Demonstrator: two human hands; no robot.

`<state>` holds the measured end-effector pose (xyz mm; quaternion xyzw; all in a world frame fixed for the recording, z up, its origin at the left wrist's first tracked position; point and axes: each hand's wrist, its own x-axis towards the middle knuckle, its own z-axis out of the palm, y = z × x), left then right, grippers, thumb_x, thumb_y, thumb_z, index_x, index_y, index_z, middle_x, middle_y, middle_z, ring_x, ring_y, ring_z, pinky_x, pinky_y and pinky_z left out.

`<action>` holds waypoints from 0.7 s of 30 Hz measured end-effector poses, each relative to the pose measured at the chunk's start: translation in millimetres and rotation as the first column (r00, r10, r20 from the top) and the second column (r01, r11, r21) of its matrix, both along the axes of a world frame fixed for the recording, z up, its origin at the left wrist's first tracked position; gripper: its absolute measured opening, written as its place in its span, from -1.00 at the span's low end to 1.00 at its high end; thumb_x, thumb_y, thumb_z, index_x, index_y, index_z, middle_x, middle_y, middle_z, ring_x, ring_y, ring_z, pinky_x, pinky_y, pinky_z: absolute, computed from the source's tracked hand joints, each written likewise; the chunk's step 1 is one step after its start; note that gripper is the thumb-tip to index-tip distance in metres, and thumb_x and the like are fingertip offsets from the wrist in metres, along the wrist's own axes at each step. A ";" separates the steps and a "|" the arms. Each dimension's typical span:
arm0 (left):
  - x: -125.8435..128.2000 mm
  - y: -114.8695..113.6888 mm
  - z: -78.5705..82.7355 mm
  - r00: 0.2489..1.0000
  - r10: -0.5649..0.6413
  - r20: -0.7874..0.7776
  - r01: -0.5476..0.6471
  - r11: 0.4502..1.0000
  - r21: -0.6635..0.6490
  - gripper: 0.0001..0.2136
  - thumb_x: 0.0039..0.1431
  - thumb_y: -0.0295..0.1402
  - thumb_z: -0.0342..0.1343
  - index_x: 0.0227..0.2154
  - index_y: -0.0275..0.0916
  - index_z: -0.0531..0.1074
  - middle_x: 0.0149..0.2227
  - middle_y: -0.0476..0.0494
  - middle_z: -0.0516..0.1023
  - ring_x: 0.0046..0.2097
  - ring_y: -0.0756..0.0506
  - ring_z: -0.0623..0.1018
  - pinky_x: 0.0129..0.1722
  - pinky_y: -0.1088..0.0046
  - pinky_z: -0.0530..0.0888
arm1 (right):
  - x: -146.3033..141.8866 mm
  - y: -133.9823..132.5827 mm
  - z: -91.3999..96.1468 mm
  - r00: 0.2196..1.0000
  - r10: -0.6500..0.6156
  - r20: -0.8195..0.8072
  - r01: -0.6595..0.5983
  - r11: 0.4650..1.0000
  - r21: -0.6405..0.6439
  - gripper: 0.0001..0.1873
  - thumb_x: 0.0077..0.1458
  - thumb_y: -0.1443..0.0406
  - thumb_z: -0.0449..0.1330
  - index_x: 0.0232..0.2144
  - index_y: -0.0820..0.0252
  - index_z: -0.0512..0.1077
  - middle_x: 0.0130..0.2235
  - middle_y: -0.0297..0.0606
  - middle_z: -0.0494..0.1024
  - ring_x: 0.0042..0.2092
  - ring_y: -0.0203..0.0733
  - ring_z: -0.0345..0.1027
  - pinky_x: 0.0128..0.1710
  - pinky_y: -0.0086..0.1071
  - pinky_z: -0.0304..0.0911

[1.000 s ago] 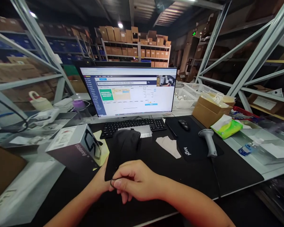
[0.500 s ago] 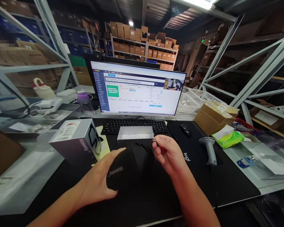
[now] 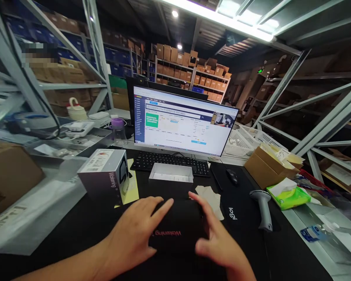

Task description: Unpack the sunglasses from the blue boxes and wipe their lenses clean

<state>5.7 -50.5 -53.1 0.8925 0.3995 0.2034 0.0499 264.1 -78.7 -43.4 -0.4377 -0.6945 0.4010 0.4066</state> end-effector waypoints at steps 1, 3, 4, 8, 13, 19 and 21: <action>6.1 0.4 1.0 0.999 -0.040 -0.015 0.040 0.999 0.000 -0.01 -0.26 -0.36 0.38 0.32 -0.12 0.11 0.20 -0.43 0.37 0.15 -0.44 0.43 0.14 -0.12 0.36 | 1.9 -7.4 -7.6 0.998 -0.056 0.040 0.056 0.998 0.015 -0.03 -0.04 -0.07 0.36 0.33 -0.01 0.10 0.37 -0.03 0.14 0.37 0.17 0.03 0.27 0.05 0.10; 13.1 8.1 1.7 0.983 -0.181 -0.013 0.180 0.983 -0.038 0.03 -0.27 -0.15 0.44 0.33 -0.15 0.11 0.22 -0.46 0.34 0.17 -0.46 0.41 0.16 -0.13 0.36 | 10.0 -19.8 -23.1 0.969 -0.228 0.089 0.221 0.972 0.084 -0.03 -0.11 0.01 0.43 0.30 -0.02 0.15 0.33 -0.05 0.24 0.32 0.20 0.13 0.26 0.05 0.13; 13.6 16.0 1.1 0.967 -0.256 0.004 0.256 0.965 -0.061 0.07 -0.29 -0.04 0.45 0.33 -0.14 0.10 0.25 -0.46 0.30 0.21 -0.46 0.38 0.17 -0.11 0.36 | 17.0 -24.9 -30.0 0.952 -0.297 0.078 0.288 0.951 0.110 -0.09 -0.09 0.04 0.42 0.27 -0.02 0.19 0.29 -0.05 0.30 0.29 0.20 0.21 0.24 0.03 0.19; 1.1 68.5 -9.0 0.988 -0.111 0.108 0.110 0.994 0.006 -0.11 -0.10 -0.04 0.40 0.29 -0.11 0.18 0.36 -0.42 0.12 0.36 -0.45 0.17 0.23 -0.14 0.29 | 59.0 -44.5 -48.4 0.865 -0.500 -0.024 0.500 0.858 0.117 -0.29 0.01 0.10 0.35 0.19 -0.03 0.26 0.22 -0.07 0.41 0.22 0.18 0.31 0.15 -0.04 0.32; -12.0 109.7 -30.5 0.975 0.123 0.186 -0.143 0.985 0.096 -0.89 0.18 -0.56 0.08 -0.32 -0.31 0.50 0.35 -0.39 0.18 0.40 -0.40 0.10 0.25 -0.27 0.18 | 100.7 -68.2 -56.4 0.710 -0.697 -0.098 0.703 0.709 0.053 -0.27 0.03 0.03 0.31 0.22 -0.04 0.20 0.23 -0.07 0.38 0.24 0.29 0.25 0.14 0.10 0.31; -15.0 51.4 -49.1 0.983 -0.105 0.151 0.061 0.960 0.274 -0.76 0.24 -0.63 -0.03 -0.45 -0.25 0.44 0.36 -0.21 0.20 0.42 -0.25 0.07 0.34 -0.18 0.11 | 102.0 -82.4 -49.8 0.649 -0.757 -0.080 0.761 0.643 0.088 -0.43 0.16 0.04 0.19 0.20 -0.25 0.24 0.22 -0.25 0.41 0.15 0.25 0.37 0.03 0.09 0.40; -16.9 26.4 -52.5 0.974 -0.117 0.195 0.050 0.947 0.317 -0.78 0.24 -0.64 -0.03 -0.39 -0.25 0.44 0.36 -0.24 0.18 0.42 -0.27 0.07 0.33 -0.17 0.15 | 89.6 -81.5 -42.9 0.623 -0.768 -0.151 0.780 0.625 0.038 -0.41 0.20 0.03 0.14 0.25 -0.23 0.19 0.20 -0.24 0.44 0.08 0.23 0.44 -0.01 0.07 0.42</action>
